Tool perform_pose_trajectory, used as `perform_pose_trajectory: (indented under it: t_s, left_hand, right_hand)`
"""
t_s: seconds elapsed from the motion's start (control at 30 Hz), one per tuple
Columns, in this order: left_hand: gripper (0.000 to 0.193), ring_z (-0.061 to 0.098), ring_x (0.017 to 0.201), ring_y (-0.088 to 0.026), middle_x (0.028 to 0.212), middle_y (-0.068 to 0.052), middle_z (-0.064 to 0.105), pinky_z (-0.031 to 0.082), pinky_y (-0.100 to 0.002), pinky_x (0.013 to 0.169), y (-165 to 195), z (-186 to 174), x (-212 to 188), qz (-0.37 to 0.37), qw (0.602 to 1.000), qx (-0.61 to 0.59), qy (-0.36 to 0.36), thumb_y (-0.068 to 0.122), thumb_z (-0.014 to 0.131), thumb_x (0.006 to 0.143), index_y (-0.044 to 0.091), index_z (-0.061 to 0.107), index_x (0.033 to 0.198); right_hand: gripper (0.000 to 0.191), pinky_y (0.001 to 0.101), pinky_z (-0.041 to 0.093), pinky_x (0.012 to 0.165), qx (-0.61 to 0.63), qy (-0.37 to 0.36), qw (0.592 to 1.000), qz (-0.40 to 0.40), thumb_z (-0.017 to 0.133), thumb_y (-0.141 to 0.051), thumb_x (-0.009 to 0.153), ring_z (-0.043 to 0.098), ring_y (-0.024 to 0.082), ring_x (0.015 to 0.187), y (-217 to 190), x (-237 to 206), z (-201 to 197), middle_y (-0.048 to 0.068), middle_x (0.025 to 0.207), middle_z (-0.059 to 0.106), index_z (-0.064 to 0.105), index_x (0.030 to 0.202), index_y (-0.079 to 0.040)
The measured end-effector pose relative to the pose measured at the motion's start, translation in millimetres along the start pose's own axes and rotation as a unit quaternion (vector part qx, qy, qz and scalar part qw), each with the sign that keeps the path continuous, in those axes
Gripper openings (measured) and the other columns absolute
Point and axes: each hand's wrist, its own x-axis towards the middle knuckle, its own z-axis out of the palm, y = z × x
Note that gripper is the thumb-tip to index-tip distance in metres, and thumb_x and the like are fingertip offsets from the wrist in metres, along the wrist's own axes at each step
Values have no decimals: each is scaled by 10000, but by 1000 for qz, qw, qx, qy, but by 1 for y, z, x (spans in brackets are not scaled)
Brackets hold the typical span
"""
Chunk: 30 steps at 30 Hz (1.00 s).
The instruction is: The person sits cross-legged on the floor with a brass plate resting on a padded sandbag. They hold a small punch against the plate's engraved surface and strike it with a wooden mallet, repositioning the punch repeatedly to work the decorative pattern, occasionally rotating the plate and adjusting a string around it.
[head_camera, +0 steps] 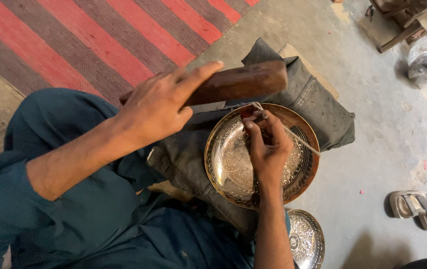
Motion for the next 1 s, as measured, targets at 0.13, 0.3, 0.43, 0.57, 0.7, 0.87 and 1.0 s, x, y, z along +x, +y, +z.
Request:
perform_pose_trajectory:
  t_s: [0.13, 0.3, 0.43, 0.57, 0.7, 0.87, 1.0]
  left_hand:
    - [713, 680, 953, -271, 1022, -117, 659, 568, -440, 775, -8, 3, 6, 103, 965, 236, 46, 113, 727, 992, 331, 388, 1580]
    - [688, 661, 989, -264, 1063, -111, 646, 544, -445, 844, -8, 6, 2, 58, 989, 129, 52, 57, 700, 929, 259, 469, 1544]
    - [680, 680, 943, -256, 1026, -120, 653, 566, -434, 768, -13, -2, -1, 52, 959, 277, 23, 52, 729, 909, 261, 501, 1515]
    - [808, 686, 843, -307, 977, -164, 647, 584, -463, 747, -12, -9, -1, -28, 999, -3, -38, 9, 711, 804, 184, 447, 1547]
    - [828, 711, 888, -321, 1004, -164, 666, 587, -464, 747, -3, -9, 4, -28, 998, -5, -50, 10, 708, 788, 199, 421, 1541]
    - [826, 715, 954, -328, 1120, -158, 678, 593, -456, 799, 1, -9, 12, -1, 997, -71, -23, -9, 672, 823, 197, 363, 1561]
    - [809, 703, 985, -352, 1116, -179, 655, 587, -472, 856, 3, -7, 14, 36, 998, -36, 23, 7, 664, 873, 220, 345, 1585]
  right_hand:
    - [203, 259, 553, 731, 0, -18, 999, 49, 742, -12, 983, 725, 133, 840, 1, 1, -1, 96, 954, 790, 703, 1180, 17]
    - [237, 254, 586, 861, 93, -36, 994, 38, 696, 25, 995, 734, 134, 979, 4, 3, -1, 102, 1065, 781, 671, 1230, 46]
    - [304, 232, 541, 713, 10, 14, 998, 57, 710, 25, 979, 693, 115, 820, 4, 2, 1, 95, 934, 757, 654, 1277, 37]
    - [289, 227, 577, 769, 35, 16, 999, 25, 688, 27, 1006, 733, 105, 901, 3, 1, 3, 91, 1008, 780, 642, 1291, 25]
    - [307, 229, 562, 745, 8, 27, 999, 23, 707, 21, 989, 735, 110, 882, 4, 1, 2, 95, 986, 784, 635, 1288, 28]
    - [284, 247, 603, 844, 38, 25, 999, -8, 687, 31, 1009, 752, 137, 980, 5, -1, 5, 104, 1050, 777, 616, 1284, 24]
    - [314, 237, 605, 781, 9, 19, 1000, -14, 707, 14, 991, 755, 129, 929, 5, 0, 4, 103, 1036, 781, 626, 1294, 19]
